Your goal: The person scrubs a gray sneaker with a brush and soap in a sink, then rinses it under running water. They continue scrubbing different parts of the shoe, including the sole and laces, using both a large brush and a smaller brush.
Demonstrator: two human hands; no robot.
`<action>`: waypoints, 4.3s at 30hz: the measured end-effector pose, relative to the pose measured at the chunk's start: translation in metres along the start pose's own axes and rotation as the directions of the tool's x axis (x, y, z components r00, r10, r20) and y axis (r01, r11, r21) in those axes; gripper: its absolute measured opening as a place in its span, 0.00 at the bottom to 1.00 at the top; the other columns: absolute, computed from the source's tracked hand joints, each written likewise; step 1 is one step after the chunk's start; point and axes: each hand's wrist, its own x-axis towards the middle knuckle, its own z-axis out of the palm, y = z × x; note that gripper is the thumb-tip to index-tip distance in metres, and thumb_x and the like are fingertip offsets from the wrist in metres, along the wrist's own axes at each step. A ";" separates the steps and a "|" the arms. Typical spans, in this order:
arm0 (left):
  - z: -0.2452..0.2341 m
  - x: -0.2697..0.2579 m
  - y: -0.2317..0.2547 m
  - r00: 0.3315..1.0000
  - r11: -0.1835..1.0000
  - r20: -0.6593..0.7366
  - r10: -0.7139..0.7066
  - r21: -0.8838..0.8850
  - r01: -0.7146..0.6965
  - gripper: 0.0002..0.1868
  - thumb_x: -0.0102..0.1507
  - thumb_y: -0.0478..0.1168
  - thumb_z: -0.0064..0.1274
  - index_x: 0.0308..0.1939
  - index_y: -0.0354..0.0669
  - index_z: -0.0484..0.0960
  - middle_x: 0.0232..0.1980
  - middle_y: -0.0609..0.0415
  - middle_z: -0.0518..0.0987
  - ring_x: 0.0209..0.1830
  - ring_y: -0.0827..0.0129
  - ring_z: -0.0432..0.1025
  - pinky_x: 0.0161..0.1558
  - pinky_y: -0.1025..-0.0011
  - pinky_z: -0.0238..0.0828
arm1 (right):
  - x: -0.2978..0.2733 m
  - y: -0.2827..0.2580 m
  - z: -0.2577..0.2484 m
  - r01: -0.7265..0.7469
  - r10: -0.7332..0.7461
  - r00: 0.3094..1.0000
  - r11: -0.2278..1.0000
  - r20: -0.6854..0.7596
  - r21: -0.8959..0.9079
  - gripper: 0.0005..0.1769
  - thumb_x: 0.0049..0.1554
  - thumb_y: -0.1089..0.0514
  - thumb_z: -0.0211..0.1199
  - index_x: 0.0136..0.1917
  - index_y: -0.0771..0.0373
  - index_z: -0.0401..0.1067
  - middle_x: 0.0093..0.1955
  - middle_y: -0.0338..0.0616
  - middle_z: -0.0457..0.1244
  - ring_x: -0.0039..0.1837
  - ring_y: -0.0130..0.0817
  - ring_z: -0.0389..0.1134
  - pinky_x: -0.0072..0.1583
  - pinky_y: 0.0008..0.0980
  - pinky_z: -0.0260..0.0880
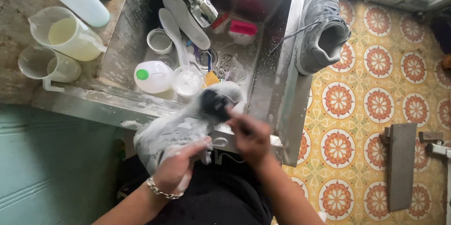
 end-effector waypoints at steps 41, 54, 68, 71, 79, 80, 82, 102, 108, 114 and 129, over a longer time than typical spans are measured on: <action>-0.024 0.045 0.157 0.607 0.474 -0.164 -0.777 -0.787 0.394 0.37 0.80 0.48 0.44 0.93 0.51 0.84 0.81 0.53 0.93 0.66 0.59 0.87 0.44 0.62 0.78 | 0.051 0.072 -0.010 0.077 -0.044 0.984 0.979 0.173 -0.188 0.08 0.71 0.44 0.80 0.61 0.43 0.92 0.43 0.32 0.81 0.33 0.28 0.76 0.29 0.35 0.72; -0.009 0.064 0.205 0.567 0.423 -0.198 -0.800 -0.855 0.299 0.36 0.82 0.44 0.35 0.91 0.36 0.80 0.90 0.41 0.85 0.88 0.50 0.79 0.82 0.54 0.72 | 0.032 0.012 0.000 0.029 -0.012 0.987 0.994 0.159 -0.106 0.16 0.71 0.53 0.82 0.71 0.42 0.91 0.53 0.25 0.83 0.41 0.20 0.77 0.39 0.32 0.76; -0.015 0.067 0.206 0.672 0.389 -0.108 -0.733 -0.877 0.283 0.44 0.83 0.56 0.33 0.93 0.26 0.75 0.90 0.30 0.82 0.87 0.41 0.76 0.85 0.51 0.71 | 0.006 0.016 0.000 0.050 -0.072 0.973 0.993 0.219 0.105 0.16 0.70 0.57 0.81 0.70 0.54 0.91 0.53 0.33 0.85 0.46 0.20 0.84 0.52 0.25 0.89; -0.010 0.073 0.217 0.685 0.415 -0.143 -0.715 -0.875 0.251 0.40 0.81 0.51 0.37 0.90 0.28 0.76 0.89 0.31 0.82 0.88 0.42 0.76 0.87 0.49 0.69 | 0.008 0.020 0.001 0.008 -0.006 0.997 1.000 0.074 -0.019 0.18 0.68 0.57 0.85 0.71 0.53 0.91 0.48 0.34 0.81 0.38 0.22 0.71 0.40 0.29 0.71; -0.003 0.070 0.177 0.694 0.369 -0.159 -0.702 -0.915 0.164 0.26 0.72 0.30 0.54 0.74 0.21 0.86 0.70 0.30 0.91 0.69 0.39 0.85 0.70 0.47 0.84 | 0.016 0.016 -0.008 -0.062 0.065 0.997 0.995 -0.032 0.080 0.15 0.72 0.59 0.81 0.71 0.60 0.89 0.55 0.52 0.83 0.49 0.32 0.82 0.54 0.39 0.84; 0.003 0.074 0.195 0.700 0.313 -0.193 -0.687 -0.949 0.046 0.25 0.75 0.36 0.57 0.72 0.23 0.87 0.69 0.28 0.91 0.67 0.33 0.87 0.71 0.39 0.85 | 0.028 0.014 -0.013 -0.145 0.167 0.968 0.981 -0.188 0.125 0.13 0.75 0.60 0.78 0.71 0.66 0.87 0.51 0.64 0.81 0.46 0.40 0.78 0.52 0.51 0.82; 0.007 0.084 0.202 0.753 0.281 -0.168 -0.636 -0.959 0.024 0.30 0.75 0.42 0.56 0.78 0.26 0.85 0.74 0.28 0.89 0.73 0.32 0.84 0.76 0.32 0.81 | 0.026 0.022 -0.011 -0.229 0.268 0.957 0.932 -0.108 0.282 0.19 0.79 0.56 0.71 0.80 0.62 0.81 0.49 0.53 0.79 0.46 0.33 0.75 0.52 0.41 0.79; -0.066 0.102 0.090 0.988 0.596 -0.133 -0.074 0.789 0.150 0.34 0.56 0.58 0.89 0.62 0.56 0.93 0.51 0.57 0.98 0.65 0.57 0.90 0.89 0.42 0.57 | -0.003 0.019 0.015 -0.447 0.381 0.895 0.777 0.234 0.443 0.28 0.76 0.61 0.74 0.86 0.58 0.77 0.54 0.58 0.81 0.59 0.35 0.78 0.69 0.45 0.81; -0.029 0.085 0.045 0.988 0.873 -0.130 0.083 0.488 -0.009 0.25 0.60 0.44 0.89 0.54 0.39 0.92 0.47 0.39 0.98 0.58 0.38 0.92 0.71 0.45 0.83 | -0.016 0.015 -0.021 -0.359 0.356 0.933 0.930 0.052 0.081 0.13 0.74 0.52 0.81 0.70 0.50 0.91 0.41 0.47 0.81 0.47 0.34 0.83 0.57 0.40 0.85; -0.002 0.087 0.033 0.931 0.632 -0.051 0.360 0.748 -0.203 0.27 0.61 0.33 0.79 0.62 0.30 0.86 0.48 0.37 0.91 0.55 0.36 0.88 0.66 0.43 0.83 | -0.018 -0.052 -0.028 -0.163 0.159 0.973 0.987 0.167 0.014 0.12 0.64 0.45 0.86 0.61 0.43 0.95 0.55 0.35 0.86 0.58 0.40 0.90 0.59 0.37 0.89; 0.011 0.096 0.027 0.928 0.790 -0.190 0.320 0.594 -0.151 0.27 0.64 0.44 0.85 0.57 0.31 0.89 0.44 0.38 0.92 0.51 0.33 0.89 0.62 0.43 0.86 | -0.009 -0.007 -0.019 -0.117 0.116 0.991 0.993 -0.064 -0.016 0.03 0.71 0.58 0.80 0.57 0.58 0.90 0.59 0.47 0.84 0.59 0.53 0.86 0.53 0.46 0.86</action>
